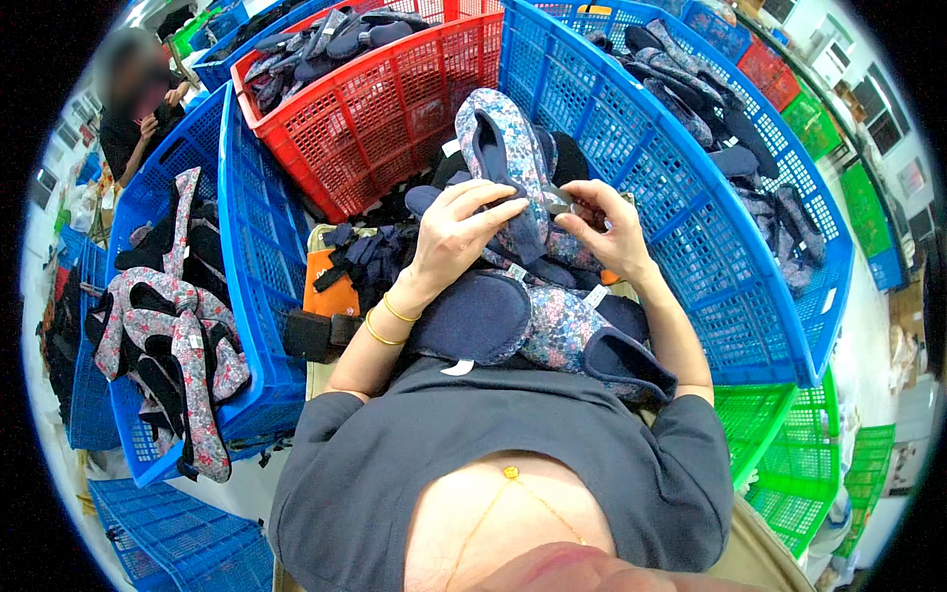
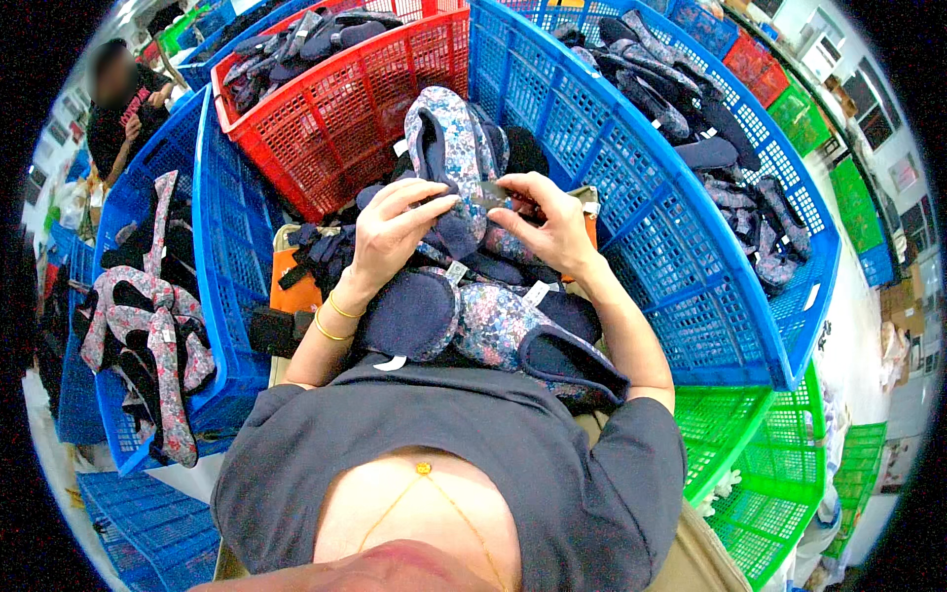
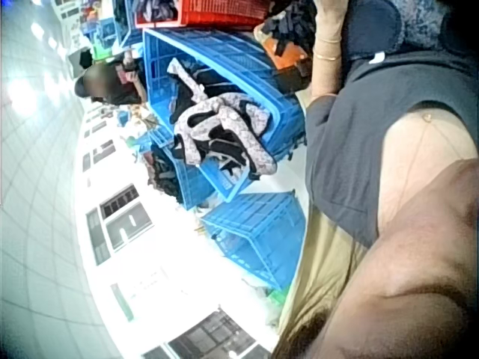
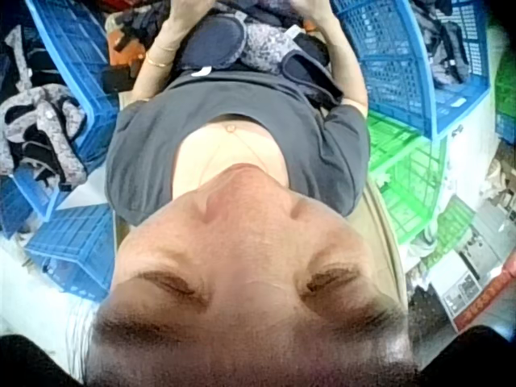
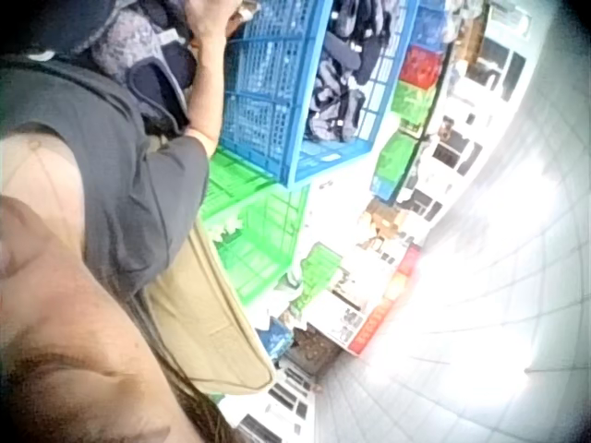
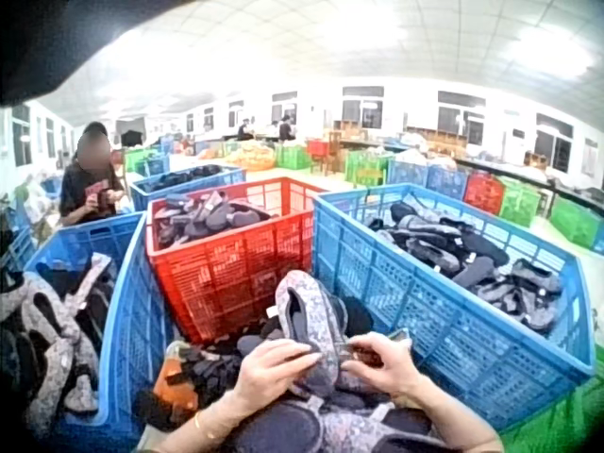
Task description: The person sits on the floor and inspects floral-patterned slippers one by one. They pick up each slipper, turn it over to check the sole and interior, and place it back into a blue basket. The process is repeated for multiple slippers throughout the clip.
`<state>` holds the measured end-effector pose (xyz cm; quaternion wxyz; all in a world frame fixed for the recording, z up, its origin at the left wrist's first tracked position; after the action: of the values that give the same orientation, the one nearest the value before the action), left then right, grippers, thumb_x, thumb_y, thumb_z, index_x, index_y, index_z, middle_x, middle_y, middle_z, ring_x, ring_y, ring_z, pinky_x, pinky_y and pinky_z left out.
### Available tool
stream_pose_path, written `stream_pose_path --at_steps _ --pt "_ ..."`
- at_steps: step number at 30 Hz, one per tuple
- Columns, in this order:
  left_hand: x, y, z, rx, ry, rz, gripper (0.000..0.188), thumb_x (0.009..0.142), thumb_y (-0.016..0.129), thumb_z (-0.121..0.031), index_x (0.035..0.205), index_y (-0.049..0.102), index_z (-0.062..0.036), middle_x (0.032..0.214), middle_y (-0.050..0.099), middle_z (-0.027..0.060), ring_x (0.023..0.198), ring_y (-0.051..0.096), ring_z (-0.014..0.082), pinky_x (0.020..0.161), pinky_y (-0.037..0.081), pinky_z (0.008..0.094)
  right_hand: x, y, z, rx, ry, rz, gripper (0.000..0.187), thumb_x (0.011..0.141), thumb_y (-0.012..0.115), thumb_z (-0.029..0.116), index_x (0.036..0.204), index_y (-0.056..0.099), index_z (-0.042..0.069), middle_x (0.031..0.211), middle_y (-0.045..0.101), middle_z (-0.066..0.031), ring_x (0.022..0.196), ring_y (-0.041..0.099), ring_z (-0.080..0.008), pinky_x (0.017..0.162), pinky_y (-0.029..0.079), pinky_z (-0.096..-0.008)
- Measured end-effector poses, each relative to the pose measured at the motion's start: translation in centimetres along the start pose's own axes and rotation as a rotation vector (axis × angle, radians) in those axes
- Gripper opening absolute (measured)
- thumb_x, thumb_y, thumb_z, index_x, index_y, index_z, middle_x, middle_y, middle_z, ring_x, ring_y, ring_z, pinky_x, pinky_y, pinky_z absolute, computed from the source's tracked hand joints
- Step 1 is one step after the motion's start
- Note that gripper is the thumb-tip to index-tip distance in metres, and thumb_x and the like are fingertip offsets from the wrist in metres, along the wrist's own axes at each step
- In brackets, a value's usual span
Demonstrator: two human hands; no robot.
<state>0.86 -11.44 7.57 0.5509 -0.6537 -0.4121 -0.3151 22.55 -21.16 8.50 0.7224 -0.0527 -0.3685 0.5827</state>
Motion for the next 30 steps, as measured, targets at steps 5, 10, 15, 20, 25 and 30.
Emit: stream_pose_path --at_steps 5,10,15,20,25,30 --pt "-0.6 0.0 -0.2 -0.149 -0.040 -0.025 0.028 0.070 0.065 0.007 0.096 0.068 -0.0031 0.110 0.066 0.0130 0.100 0.064 0.0294 0.087 0.051 0.0376 0.6 0.3 0.6 -0.345 -0.409 -0.041 0.034 0.076 0.078 0.022 0.103 0.063 0.008 0.091 0.065 -0.0082 0.071 0.064 -0.0213 0.060 0.050 -0.0294" --pt "-0.8 0.0 -0.2 -0.180 0.009 0.007 0.028 0.068 0.065 0.007 0.093 0.069 -0.0048 0.113 0.066 0.0143 0.102 0.064 0.0311 0.088 0.051 0.0381 0.5 0.7 1.4 -0.586 -0.616 -0.069 0.034 0.076 0.076 0.029 0.105 0.064 0.013 0.092 0.066 -0.0034 0.074 0.065 -0.0189 0.058 0.048 -0.0302" --pt "-1.2 0.2 -0.2 -0.131 0.068 0.035 0.029 0.069 0.068 0.001 0.096 0.071 -0.0108 0.115 0.065 0.0131 0.103 0.063 0.0290 0.087 0.052 0.0370 0.5 1.4 2.5 -0.711 -0.702 -0.047 0.033 0.078 0.073 0.027 0.105 0.063 0.011 0.093 0.065 -0.0021 0.076 0.065 -0.0162 0.059 0.050 -0.0290" --pt "-1.4 0.2 -0.2 -0.127 0.107 0.038 0.026 0.070 0.071 -0.006 0.095 0.072 -0.0129 0.115 0.065 0.0120 0.103 0.064 0.0271 0.085 0.052 0.0357 0.0 1.7 3.0 -0.773 -0.713 -0.002 0.031 0.078 0.069 0.021 0.106 0.062 0.008 0.096 0.064 -0.0028 0.078 0.064 -0.0154 0.061 0.051 -0.0281" --pt "-1.2 0.1 -0.3 -0.155 0.099 0.035 0.023 0.071 0.071 -0.007 0.093 0.072 -0.0132 0.115 0.065 0.0117 0.102 0.065 0.0267 0.085 0.052 0.0354 0.2 2.0 3.1 -0.768 -0.722 -0.022 0.030 0.078 0.068 0.020 0.105 0.061 0.009 0.095 0.064 -0.0026 0.076 0.063 -0.0154 0.060 0.050 -0.0284" --pt "-1.3 0.2 -0.4 -0.197 0.075 0.049 0.026 0.070 0.071 -0.005 0.094 0.072 -0.0143 0.117 0.065 0.0129 0.106 0.064 0.0278 0.088 0.051 0.0354 -0.1 2.1 3.0 -0.772 -0.637 0.034 0.021 0.081 0.066 0.021 0.099 0.061 0.009 0.091 0.065 -0.0025 0.074 0.064 -0.0163 0.059 0.050 -0.0289"
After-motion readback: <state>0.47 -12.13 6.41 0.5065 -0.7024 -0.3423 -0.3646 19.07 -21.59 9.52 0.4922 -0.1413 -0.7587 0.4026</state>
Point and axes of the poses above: each hand's wrist, its own x-axis towards the middle knuckle, its own y-axis out of the palm, z = x × y, the point moved 1 cm from there along x, towards the middle knuckle
